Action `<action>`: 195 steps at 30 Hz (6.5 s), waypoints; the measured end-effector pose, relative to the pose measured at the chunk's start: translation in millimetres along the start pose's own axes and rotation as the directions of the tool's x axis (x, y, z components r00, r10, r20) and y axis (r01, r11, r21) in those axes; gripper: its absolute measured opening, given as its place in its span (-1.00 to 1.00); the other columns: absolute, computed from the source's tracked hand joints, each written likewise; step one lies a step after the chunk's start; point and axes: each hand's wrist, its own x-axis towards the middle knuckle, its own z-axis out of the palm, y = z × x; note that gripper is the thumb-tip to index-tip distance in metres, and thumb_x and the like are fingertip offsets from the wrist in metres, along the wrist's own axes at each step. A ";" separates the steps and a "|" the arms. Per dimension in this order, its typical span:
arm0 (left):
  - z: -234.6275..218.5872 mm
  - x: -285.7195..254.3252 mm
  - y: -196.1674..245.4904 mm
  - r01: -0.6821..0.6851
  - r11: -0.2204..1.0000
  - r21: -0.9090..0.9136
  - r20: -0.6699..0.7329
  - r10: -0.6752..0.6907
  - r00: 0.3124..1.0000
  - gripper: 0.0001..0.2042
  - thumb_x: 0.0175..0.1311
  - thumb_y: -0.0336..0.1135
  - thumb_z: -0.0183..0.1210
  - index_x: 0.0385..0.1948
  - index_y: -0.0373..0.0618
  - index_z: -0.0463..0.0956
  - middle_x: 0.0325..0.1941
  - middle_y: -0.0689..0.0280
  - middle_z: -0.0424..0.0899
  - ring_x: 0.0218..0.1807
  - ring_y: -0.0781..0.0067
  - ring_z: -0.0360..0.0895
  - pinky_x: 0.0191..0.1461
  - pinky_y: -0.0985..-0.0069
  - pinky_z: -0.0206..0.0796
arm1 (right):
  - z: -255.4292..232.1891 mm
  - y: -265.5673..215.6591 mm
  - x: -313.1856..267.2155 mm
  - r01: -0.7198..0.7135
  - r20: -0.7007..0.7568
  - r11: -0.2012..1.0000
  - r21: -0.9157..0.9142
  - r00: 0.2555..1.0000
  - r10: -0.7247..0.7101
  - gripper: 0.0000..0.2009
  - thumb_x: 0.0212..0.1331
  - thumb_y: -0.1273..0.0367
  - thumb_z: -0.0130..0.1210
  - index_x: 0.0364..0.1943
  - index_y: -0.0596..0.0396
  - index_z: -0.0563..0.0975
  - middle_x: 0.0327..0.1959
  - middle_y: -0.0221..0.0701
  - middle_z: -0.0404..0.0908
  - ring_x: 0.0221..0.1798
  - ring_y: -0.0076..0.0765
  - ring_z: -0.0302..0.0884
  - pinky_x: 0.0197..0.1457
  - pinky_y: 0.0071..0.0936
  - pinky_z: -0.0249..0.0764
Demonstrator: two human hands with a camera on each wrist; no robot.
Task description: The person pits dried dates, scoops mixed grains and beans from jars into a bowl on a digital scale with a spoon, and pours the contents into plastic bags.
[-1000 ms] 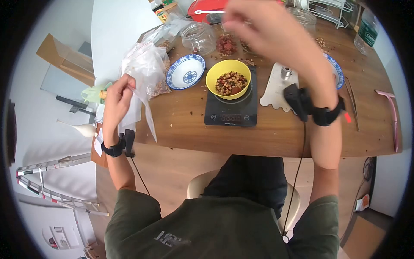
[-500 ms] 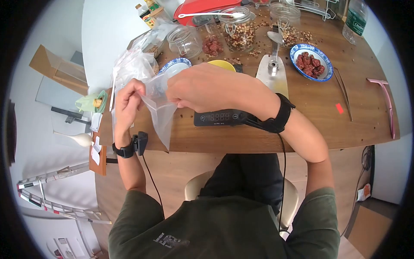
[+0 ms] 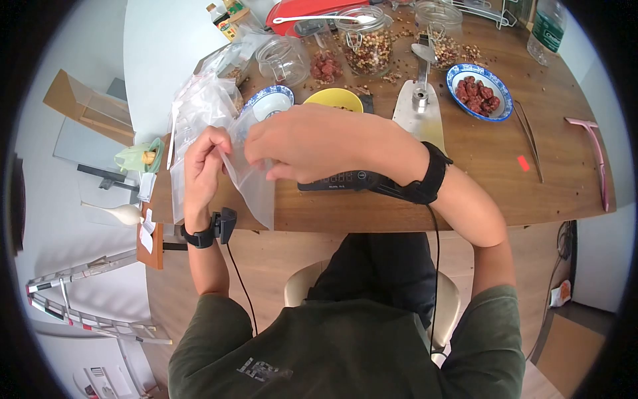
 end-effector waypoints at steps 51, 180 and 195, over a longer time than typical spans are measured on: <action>22.5 -10.3 -8.4 0.068 0.991 -0.117 0.084 -0.059 0.995 0.11 -0.34 -0.22 0.39 0.35 -0.05 -0.21 0.06 0.14 0.33 0.12 0.20 0.35 0.21 0.25 0.14 | -11.5 -3.5 -4.2 -0.154 0.188 0.988 -0.019 0.970 0.154 -0.74 -0.01 0.40 0.14 -0.19 0.08 0.44 -0.28 -0.30 0.56 -0.20 -0.10 0.51 -0.17 -0.23 0.40; -44.5 7.5 -112.7 0.414 0.826 0.382 -0.445 -0.228 0.866 -0.78 0.23 -0.24 0.10 -0.35 -0.25 0.43 -0.53 0.31 0.54 -0.52 0.59 0.48 -0.42 0.64 0.27 | -32.6 99.8 -36.3 -0.756 0.225 0.547 -0.359 0.499 0.837 -0.74 0.00 0.42 -0.07 -0.19 0.18 0.47 -0.66 -0.30 0.53 -0.55 -0.30 0.52 -0.41 -0.35 0.39; 39.3 82.8 -88.9 0.230 0.756 -0.613 0.041 -0.261 0.965 -0.75 0.34 -0.22 -0.04 -0.54 -0.10 0.35 -0.76 0.52 0.19 -0.77 0.77 0.03 -0.71 0.74 -0.15 | -33.4 93.1 -35.2 -0.734 0.201 0.518 -0.439 0.482 0.853 -0.77 0.02 0.40 -0.07 -0.24 0.19 0.47 -0.64 -0.27 0.55 -0.50 -0.27 0.55 -0.37 -0.32 0.41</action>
